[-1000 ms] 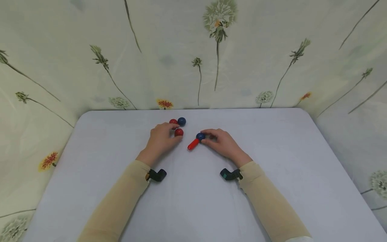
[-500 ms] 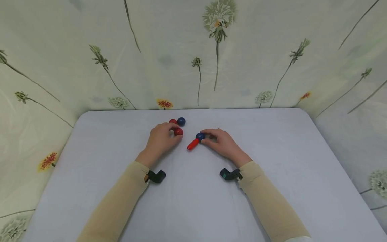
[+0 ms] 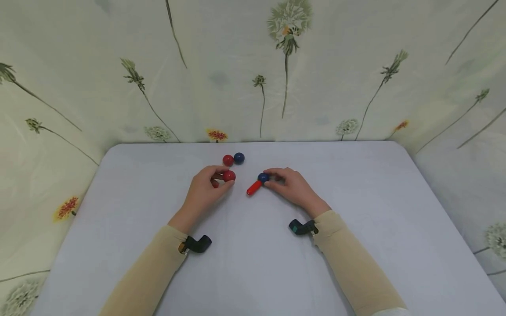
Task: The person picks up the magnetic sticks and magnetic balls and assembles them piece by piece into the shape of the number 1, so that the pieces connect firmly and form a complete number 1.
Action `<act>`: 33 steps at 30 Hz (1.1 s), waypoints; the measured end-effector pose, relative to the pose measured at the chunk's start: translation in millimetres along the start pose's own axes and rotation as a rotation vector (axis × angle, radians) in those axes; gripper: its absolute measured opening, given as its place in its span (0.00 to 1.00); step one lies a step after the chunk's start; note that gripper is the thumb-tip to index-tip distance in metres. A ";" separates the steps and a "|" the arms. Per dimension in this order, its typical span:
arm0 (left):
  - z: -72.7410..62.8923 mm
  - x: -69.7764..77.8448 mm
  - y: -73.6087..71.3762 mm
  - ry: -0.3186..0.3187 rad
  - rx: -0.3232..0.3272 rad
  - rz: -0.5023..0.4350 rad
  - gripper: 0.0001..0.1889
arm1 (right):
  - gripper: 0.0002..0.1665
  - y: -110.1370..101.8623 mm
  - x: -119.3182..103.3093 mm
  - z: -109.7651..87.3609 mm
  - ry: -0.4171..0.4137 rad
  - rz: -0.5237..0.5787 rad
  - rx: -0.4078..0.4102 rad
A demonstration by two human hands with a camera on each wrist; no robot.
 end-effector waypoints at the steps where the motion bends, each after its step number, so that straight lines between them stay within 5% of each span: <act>1: -2.2 -0.4 0.1 0.000 -0.002 -0.012 0.21 | 0.27 0.2 0.6 0.1 -0.002 0.000 0.000; 20: -32.3 -6.7 18.2 -0.028 -0.008 -0.195 0.17 | 0.27 0.8 3.2 0.5 -0.007 -0.006 0.008; 26: -36.0 -8.9 25.5 0.015 -0.032 -0.166 0.25 | 0.27 2.4 3.8 -0.3 0.002 0.000 0.003; 33: -38.8 -9.7 29.3 0.034 -0.060 -0.149 0.18 | 0.28 2.3 3.4 0.4 -0.002 -0.002 0.007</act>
Point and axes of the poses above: each hand's wrist, its own z-axis towards the middle knuckle, its own y-axis out of the palm, x = y × z, the point moved 6 cm from there along z, towards the middle knuckle, and after that the axes turned 7 degrees about -x, right-handed, at the moved point
